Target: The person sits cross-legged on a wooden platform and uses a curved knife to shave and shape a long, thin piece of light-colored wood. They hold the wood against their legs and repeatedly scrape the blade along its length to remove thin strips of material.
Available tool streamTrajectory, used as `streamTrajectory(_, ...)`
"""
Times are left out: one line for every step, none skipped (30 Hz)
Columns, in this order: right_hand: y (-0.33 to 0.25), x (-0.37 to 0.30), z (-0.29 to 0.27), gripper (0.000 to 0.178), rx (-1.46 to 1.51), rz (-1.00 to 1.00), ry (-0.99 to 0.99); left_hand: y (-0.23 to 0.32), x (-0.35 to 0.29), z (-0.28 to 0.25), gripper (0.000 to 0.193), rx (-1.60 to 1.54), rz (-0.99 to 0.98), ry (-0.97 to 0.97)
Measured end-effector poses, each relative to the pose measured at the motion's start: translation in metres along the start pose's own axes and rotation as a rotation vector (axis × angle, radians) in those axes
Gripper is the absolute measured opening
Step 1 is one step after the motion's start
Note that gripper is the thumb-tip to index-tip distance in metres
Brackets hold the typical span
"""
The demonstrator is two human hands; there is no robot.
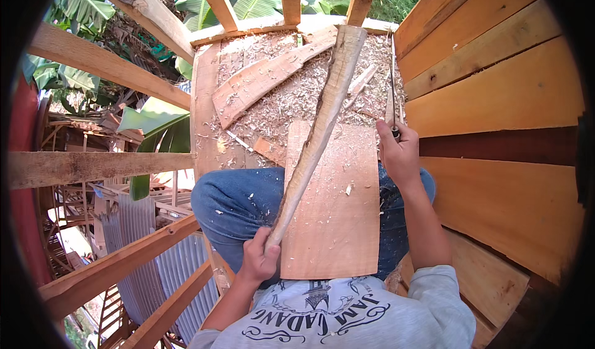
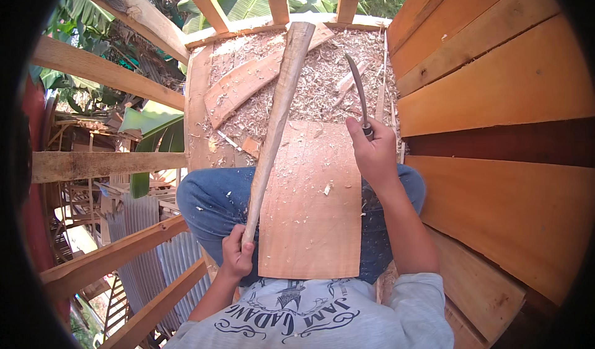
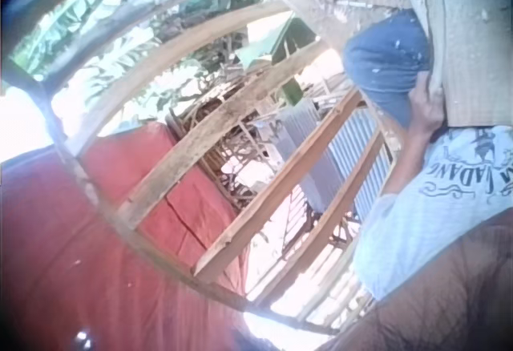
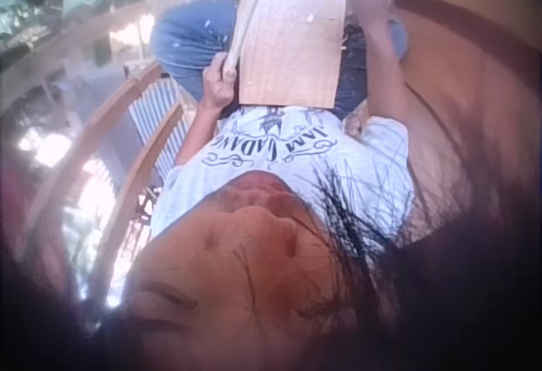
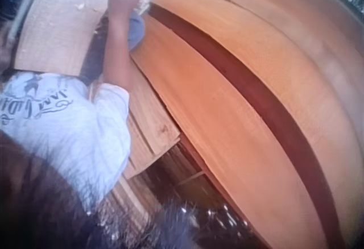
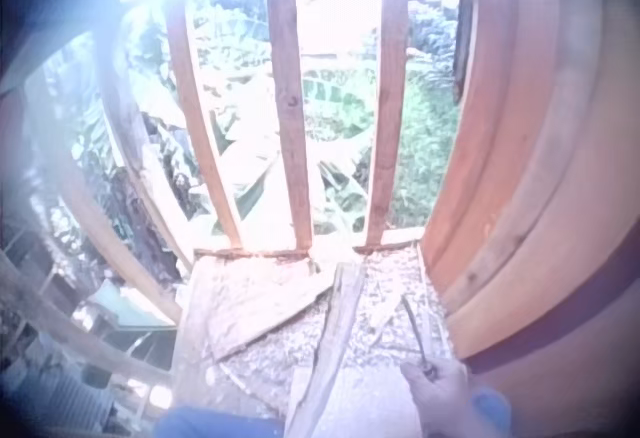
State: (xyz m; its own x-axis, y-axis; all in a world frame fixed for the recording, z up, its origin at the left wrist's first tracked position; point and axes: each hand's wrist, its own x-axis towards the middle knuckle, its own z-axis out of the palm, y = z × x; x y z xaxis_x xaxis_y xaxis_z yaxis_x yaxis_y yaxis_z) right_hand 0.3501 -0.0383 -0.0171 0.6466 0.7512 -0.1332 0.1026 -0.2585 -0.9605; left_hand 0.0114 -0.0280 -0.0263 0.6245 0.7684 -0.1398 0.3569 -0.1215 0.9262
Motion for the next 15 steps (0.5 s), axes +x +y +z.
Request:
streamTrajectory(0.004, 0.006, -0.002, 0.035, -0.043, 0.019, 0.009, 0.002, 0.001, 0.000, 0.031, 0.011, 0.029, -0.012)
streamTrajectory(0.010, 0.012, 0.000, 0.035, -0.074, 0.039, 0.014, 0.003, 0.000, -0.003, 0.032, 0.033, 0.056, -0.021)
streamTrajectory(0.023, 0.020, -0.003, 0.032, -0.192, -0.003, 0.013, 0.001, -0.001, -0.003, 0.032, -0.009, 0.000, -0.032)
streamTrajectory(0.025, 0.026, -0.002, 0.030, -0.233, -0.020, 0.051, -0.004, -0.003, -0.004, 0.033, -0.046, -0.056, -0.039)
streamTrajectory(0.026, 0.032, 0.001, 0.028, -0.273, -0.036, 0.089, -0.008, -0.005, -0.005, 0.033, -0.084, -0.112, -0.046)
streamTrajectory(0.028, 0.038, 0.003, 0.026, -0.314, -0.052, 0.127, -0.011, -0.005, -0.007, 0.034, -0.088, -0.105, -0.042)
streamTrajectory(0.039, 0.049, 0.000, 0.029, -0.322, -0.017, 0.134, -0.013, -0.005, -0.006, 0.034, -0.094, -0.097, -0.041)
streamTrajectory(0.048, 0.055, 0.000, 0.031, -0.338, -0.004, 0.131, -0.011, -0.003, -0.005, 0.034, -0.109, -0.089, -0.042)
streamTrajectory(0.056, 0.059, 0.000, 0.033, -0.354, 0.009, 0.128, -0.006, -0.001, -0.006, 0.034, -0.077, -0.083, -0.044)
streamTrajectory(0.066, 0.063, -0.001, 0.035, -0.373, 0.019, 0.125, -0.006, 0.000, -0.006, 0.034, -0.081, -0.083, -0.049)
streamTrajectory(0.075, 0.064, -0.001, 0.038, -0.364, 0.091, 0.029, -0.006, 0.001, -0.006, 0.034, -0.087, -0.084, -0.053)
streamTrajectory(0.083, 0.063, -0.002, 0.038, -0.408, 0.047, 0.000, -0.006, 0.001, -0.006, 0.034, -0.094, -0.085, -0.057)
streamTrajectory(0.081, 0.056, 0.001, 0.038, -0.451, 0.003, -0.037, -0.006, 0.001, -0.006, 0.034, -0.097, -0.092, -0.061)
streamTrajectory(0.077, 0.052, 0.004, 0.038, -0.495, -0.040, -0.072, -0.005, 0.001, -0.007, 0.034, -0.101, -0.099, -0.065)
streamTrajectory(0.072, 0.052, 0.001, 0.038, -0.514, 0.051, -0.114, -0.005, 0.001, -0.008, 0.034, -0.105, -0.106, -0.070)
